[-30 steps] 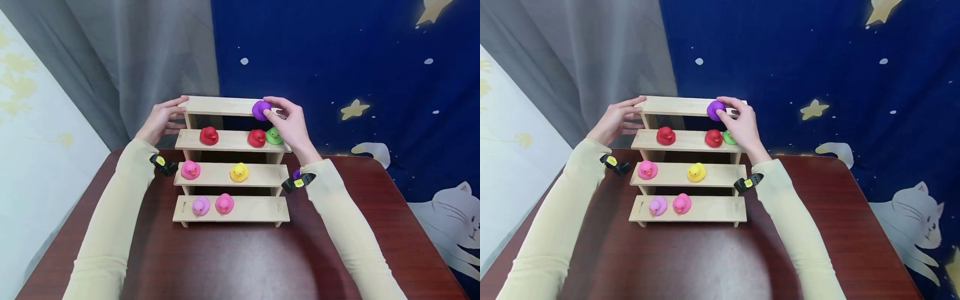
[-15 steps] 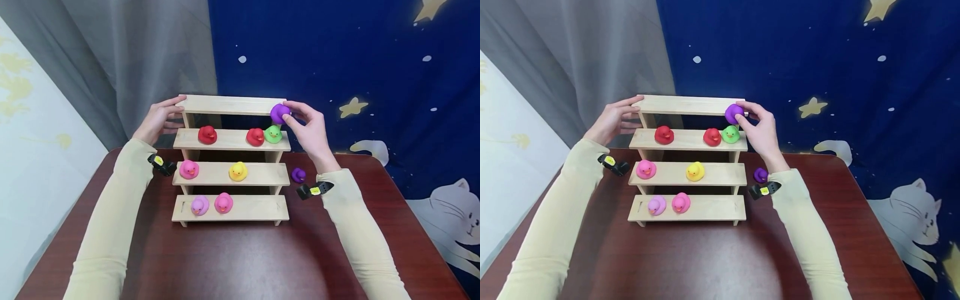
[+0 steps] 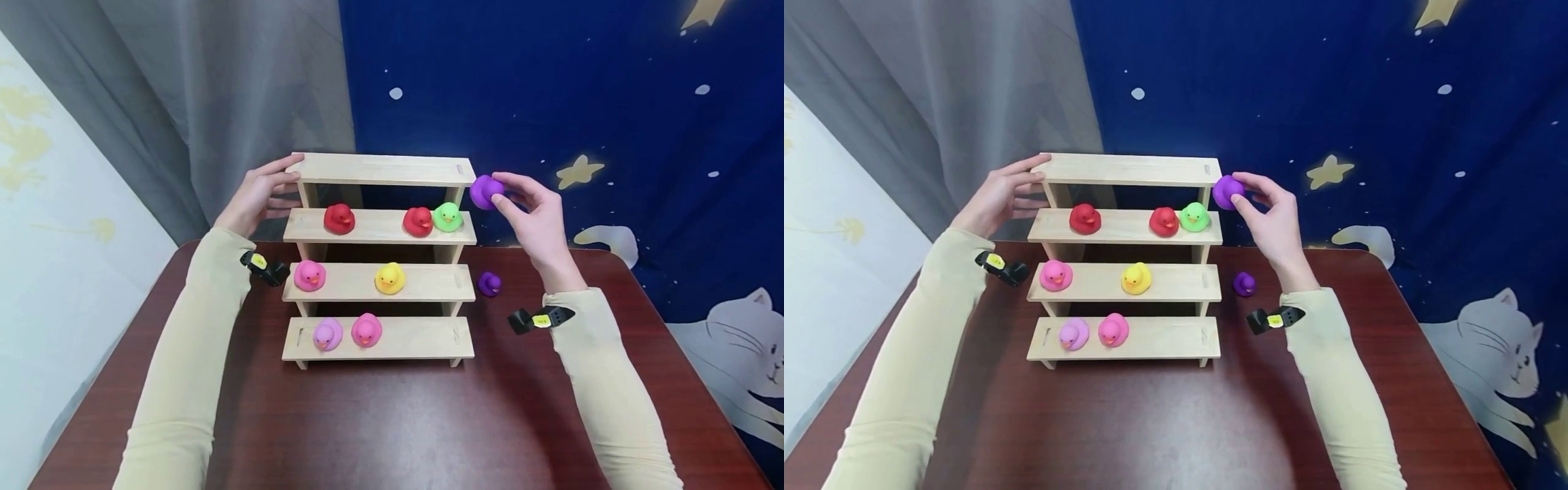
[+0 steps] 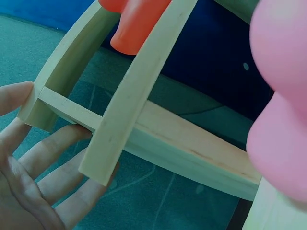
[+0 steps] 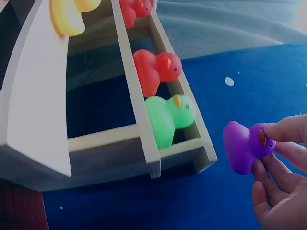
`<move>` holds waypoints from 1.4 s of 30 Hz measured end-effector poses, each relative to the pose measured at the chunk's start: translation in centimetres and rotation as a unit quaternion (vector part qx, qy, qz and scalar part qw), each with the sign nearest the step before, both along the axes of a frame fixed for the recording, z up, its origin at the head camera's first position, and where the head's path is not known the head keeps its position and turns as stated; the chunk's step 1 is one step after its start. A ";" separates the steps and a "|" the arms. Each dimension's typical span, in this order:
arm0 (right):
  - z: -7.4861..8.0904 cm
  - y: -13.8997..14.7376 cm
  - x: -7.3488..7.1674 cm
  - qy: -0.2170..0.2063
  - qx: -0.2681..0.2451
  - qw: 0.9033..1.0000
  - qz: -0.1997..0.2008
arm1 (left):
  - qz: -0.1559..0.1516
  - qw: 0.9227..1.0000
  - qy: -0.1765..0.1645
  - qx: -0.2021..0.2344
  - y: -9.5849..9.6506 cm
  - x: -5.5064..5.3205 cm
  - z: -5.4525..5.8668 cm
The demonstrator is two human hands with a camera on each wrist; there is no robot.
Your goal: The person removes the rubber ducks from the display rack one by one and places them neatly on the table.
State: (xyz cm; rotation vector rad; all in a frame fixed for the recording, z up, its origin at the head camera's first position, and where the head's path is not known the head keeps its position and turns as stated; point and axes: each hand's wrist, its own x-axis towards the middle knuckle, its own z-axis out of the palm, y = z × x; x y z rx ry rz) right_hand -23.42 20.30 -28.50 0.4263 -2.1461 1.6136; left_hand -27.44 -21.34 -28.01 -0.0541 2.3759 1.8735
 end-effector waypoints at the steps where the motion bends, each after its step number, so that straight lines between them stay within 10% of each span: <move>1: -0.1 0.2 0.0 -0.002 -0.001 1.000 -0.001 | 0.000 1.000 0.000 -0.001 0.0 0.0 0.0; 42: -9.6 5.7 0.4 -0.112 0.060 0.992 -0.027 | 0.002 1.000 0.009 0.007 -0.1 0.6 -0.2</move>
